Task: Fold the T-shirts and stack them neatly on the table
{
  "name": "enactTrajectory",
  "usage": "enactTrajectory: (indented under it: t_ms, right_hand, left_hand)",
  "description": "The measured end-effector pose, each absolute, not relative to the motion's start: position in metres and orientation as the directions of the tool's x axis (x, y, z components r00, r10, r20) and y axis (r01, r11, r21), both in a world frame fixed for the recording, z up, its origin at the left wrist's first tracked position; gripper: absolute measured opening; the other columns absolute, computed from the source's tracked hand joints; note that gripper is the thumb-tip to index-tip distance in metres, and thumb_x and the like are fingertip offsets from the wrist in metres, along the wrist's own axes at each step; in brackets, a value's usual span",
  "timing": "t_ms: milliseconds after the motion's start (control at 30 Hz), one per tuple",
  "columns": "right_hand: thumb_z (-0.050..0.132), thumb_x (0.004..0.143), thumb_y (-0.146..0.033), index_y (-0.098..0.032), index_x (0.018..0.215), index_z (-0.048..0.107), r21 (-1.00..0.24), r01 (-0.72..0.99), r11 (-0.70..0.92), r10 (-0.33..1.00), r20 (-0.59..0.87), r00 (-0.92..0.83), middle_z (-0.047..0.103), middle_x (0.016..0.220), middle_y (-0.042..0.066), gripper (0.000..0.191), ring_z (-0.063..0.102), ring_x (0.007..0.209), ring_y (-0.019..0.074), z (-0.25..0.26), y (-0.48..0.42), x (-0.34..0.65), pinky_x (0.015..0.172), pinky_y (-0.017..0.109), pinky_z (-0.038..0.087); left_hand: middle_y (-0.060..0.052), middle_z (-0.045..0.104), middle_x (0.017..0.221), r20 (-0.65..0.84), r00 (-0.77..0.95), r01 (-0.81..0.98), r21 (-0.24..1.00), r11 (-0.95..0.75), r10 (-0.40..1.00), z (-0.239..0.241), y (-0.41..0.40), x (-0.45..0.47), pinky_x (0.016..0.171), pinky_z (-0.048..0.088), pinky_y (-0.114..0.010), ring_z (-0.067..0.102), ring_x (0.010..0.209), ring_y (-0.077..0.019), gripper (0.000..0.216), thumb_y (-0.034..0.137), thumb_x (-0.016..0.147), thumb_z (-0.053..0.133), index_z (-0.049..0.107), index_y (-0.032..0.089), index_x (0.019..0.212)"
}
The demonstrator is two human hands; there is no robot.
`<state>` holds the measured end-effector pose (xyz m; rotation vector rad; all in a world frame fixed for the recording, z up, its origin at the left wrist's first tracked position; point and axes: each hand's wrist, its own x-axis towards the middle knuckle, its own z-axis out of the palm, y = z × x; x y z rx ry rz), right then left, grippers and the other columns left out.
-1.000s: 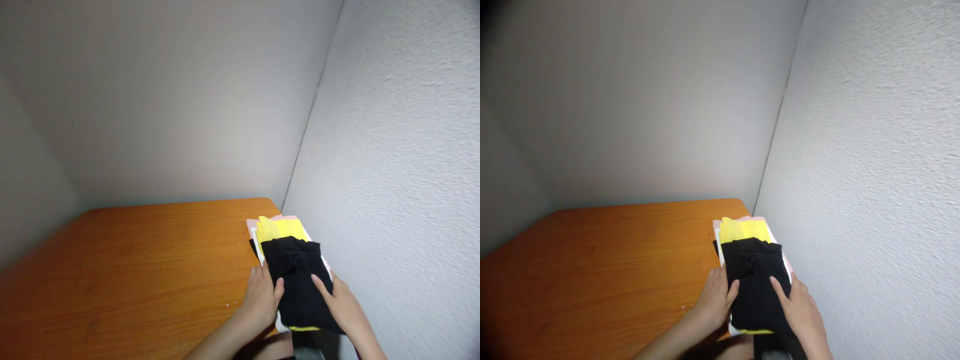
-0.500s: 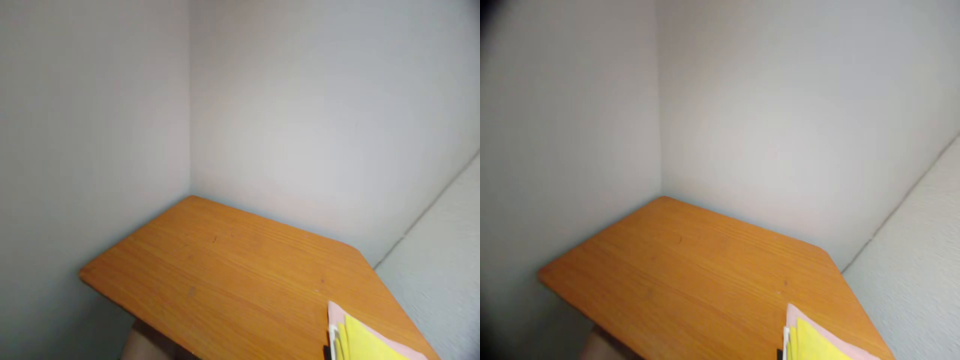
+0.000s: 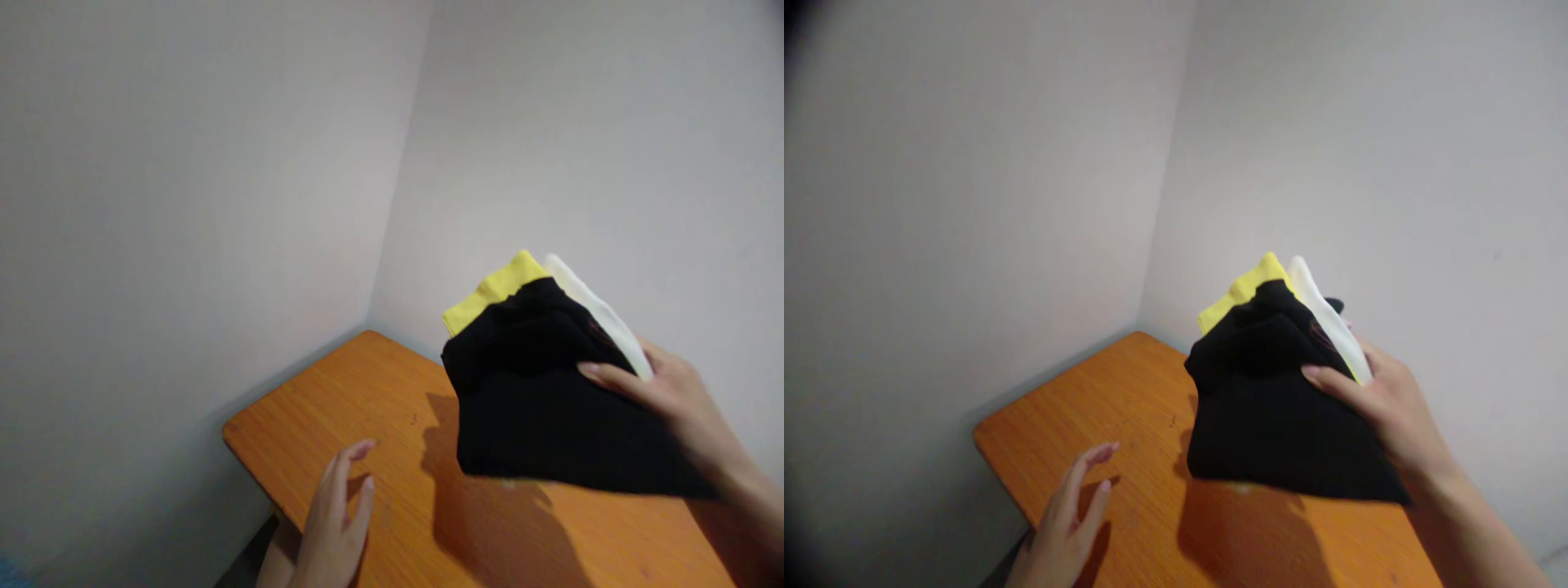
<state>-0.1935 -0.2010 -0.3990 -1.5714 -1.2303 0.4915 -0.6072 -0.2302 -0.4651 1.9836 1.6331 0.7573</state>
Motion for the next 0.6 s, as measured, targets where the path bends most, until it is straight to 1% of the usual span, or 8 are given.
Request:
enactTrajectory:
  t_ms: [100, 167, 233, 300, 333, 433, 500, 600]
  right_hand:
    - [0.061, 0.081, -0.05, -0.021, 0.113, 0.062, -0.797, 0.495, 0.346, 0.766, 0.544, 0.341, 0.061, 0.118, 0.011, 0.043, 0.056, 0.106, 0.0317, -0.382, -0.101, -0.239, 0.089, 0.042, 0.045]
    - [0.059, 0.084, -0.045, -0.015, 0.118, 0.059, -0.737, 0.545, 0.4, 0.725, 0.618, 0.303, 0.059, 0.119, 0.013, 0.045, 0.056, 0.109, 0.028, -0.399, -0.049, -0.282, 0.094, 0.039, 0.042]
    - [0.057, 0.086, -0.041, -0.011, 0.123, 0.053, -0.719, 0.609, 0.335, 0.788, 0.569, 0.237, 0.057, 0.121, 0.016, 0.047, 0.052, 0.114, 0.0283, -0.431, -0.015, -0.331, 0.096, 0.038, 0.041]
    - [0.056, 0.088, -0.035, -0.007, 0.126, 0.048, -0.702, 0.688, 0.184, 0.916, 0.377, 0.14, 0.056, 0.123, 0.021, 0.048, 0.052, 0.115, 0.0296, -0.47, 0.0, -0.379, 0.092, 0.037, 0.041]
    - [0.058, 0.088, -0.031, -0.007, 0.122, 0.05, -0.675, 0.713, 0.19, 0.961, 0.275, 0.004, 0.058, 0.119, 0.02, 0.043, 0.054, 0.112, 0.0283, -0.487, 0.003, -0.401, 0.09, 0.034, 0.041]
    - [0.062, 0.087, -0.029, -0.013, 0.102, 0.062, -0.668, 0.706, 0.235, 0.972, 0.178, -0.155, 0.065, 0.11, 0.013, 0.022, 0.059, 0.103, 0.0229, -0.524, 0.004, -0.448, 0.082, 0.027, 0.041]
    - [0.055, 0.093, -0.032, -0.016, 0.1, 0.064, -0.68, 0.7, 0.216, 0.976, 0.17, -0.137, 0.065, 0.111, 0.011, 0.02, 0.059, 0.103, 0.0209, -0.533, 0.009, -0.46, 0.081, 0.025, 0.04]
    - [0.044, 0.098, -0.039, -0.015, 0.093, 0.066, -0.703, 0.703, 0.105, 0.994, 0.101, -0.048, 0.068, 0.1, 0.012, 0.032, 0.061, 0.093, 0.0204, -0.538, 0.028, -0.455, 0.077, 0.026, 0.04]
  left_hand:
    - [-0.01, 0.063, 0.121, 0.283, 0.063, 0.87, 0.454, -0.192, 0.957, -0.456, -0.201, -0.65, 0.105, 0.044, -0.052, 0.058, 0.117, -0.0237, 0.029, 0.032, 0.095, 0.042, 0.054, 0.022, 0.119]
    - [-0.01, 0.066, 0.116, 0.322, 0.071, 0.921, 0.342, -0.185, 0.944, -0.465, -0.19, -0.671, 0.1, 0.047, -0.051, 0.061, 0.11, -0.0237, 0.028, 0.029, 0.094, 0.041, 0.056, 0.02, 0.117]
    - [-0.009, 0.067, 0.114, 0.335, 0.094, 0.958, 0.225, -0.177, 0.938, -0.48, -0.185, -0.683, 0.097, 0.049, -0.05, 0.062, 0.108, -0.0244, 0.028, 0.028, 0.093, 0.043, 0.057, 0.019, 0.116]
    - [-0.009, 0.067, 0.114, 0.339, 0.132, 0.978, 0.107, -0.177, 0.931, -0.495, -0.184, -0.69, 0.095, 0.05, -0.05, 0.062, 0.108, -0.0261, 0.028, 0.029, 0.091, 0.046, 0.059, 0.02, 0.114]
    - [-0.009, 0.067, 0.114, 0.341, 0.154, 0.981, 0.057, -0.184, 0.927, -0.501, -0.183, -0.693, 0.095, 0.05, -0.05, 0.062, 0.108, -0.0269, 0.028, 0.03, 0.09, 0.047, 0.06, 0.02, 0.114]
    - [-0.009, 0.068, 0.113, 0.338, 0.244, 0.968, -0.029, -0.25, 0.909, -0.51, -0.18, -0.702, 0.092, 0.051, -0.046, 0.063, 0.106, -0.0266, 0.027, 0.03, 0.089, 0.051, 0.062, 0.021, 0.111]
    - [-0.008, 0.069, 0.111, 0.322, 0.303, 0.952, -0.058, -0.301, 0.897, -0.512, -0.176, -0.708, 0.088, 0.052, -0.043, 0.064, 0.103, -0.0257, 0.024, 0.029, 0.086, 0.053, 0.065, 0.022, 0.106]
    - [-0.006, 0.07, 0.109, 0.272, 0.304, 0.952, -0.061, -0.299, 0.913, -0.511, -0.172, -0.711, 0.086, 0.052, -0.039, 0.064, 0.102, -0.0241, 0.022, 0.028, 0.084, 0.053, 0.067, 0.023, 0.101]
